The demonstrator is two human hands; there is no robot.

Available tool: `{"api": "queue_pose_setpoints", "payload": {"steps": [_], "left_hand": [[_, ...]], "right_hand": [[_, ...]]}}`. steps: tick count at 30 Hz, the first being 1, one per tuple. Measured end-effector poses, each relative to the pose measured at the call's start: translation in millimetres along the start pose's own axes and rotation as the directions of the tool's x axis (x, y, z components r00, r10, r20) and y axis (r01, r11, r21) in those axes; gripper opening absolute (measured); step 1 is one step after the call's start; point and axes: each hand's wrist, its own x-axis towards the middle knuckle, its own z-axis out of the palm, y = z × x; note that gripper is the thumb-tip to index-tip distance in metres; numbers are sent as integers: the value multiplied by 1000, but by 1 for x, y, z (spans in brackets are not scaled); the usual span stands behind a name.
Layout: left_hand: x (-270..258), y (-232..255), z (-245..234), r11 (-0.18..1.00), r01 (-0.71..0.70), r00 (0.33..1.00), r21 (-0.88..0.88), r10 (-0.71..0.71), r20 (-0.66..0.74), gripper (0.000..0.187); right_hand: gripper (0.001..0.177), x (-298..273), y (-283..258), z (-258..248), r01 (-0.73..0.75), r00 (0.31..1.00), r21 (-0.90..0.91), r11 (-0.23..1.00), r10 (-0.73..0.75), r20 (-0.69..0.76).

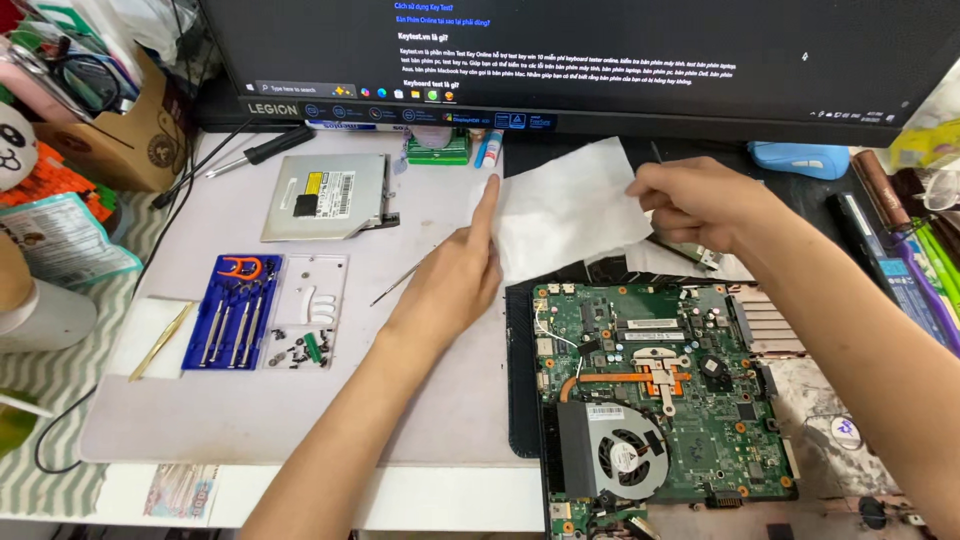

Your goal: The person removes a hard drive from a laptop chassis and then unscrews the drive from its metal mounting bracket using a small screwdriver.

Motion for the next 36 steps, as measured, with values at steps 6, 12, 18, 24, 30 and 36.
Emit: {"api": "queue_pose_setpoints", "payload": {"steps": [6, 12, 18, 24, 30, 36], "left_hand": [[-19, -1, -13, 993, 30, 995, 113, -40, 87, 84], [-47, -13, -37, 983, 137, 975, 126, -156, 158, 86], [-72, -40, -52, 889, 252, 920, 381, -342, 189, 72], [-99, -76, -37, 863, 243, 951, 442, -302, 69, 69], [-94, -62, -50, 872, 230, 960, 432, -276, 45, 67], [-26, -8, -40, 966, -248, 965, 67, 253, -67, 33]], "right_hand": [[17, 11, 15, -13, 36, 999, -37, 999, -35, 31], [20, 18, 18, -15, 69, 998, 36, 997, -69, 8], [15, 3, 8, -4, 61, 996, -48, 997, -58, 62], [18, -39, -35, 15, -154, 982, -370, 916, 185, 49], [18, -39, -24, 8, -22, 997, -698, 716, 65, 36], [24, -35, 0, -8, 214, 955, -864, 455, -283, 88]]}}
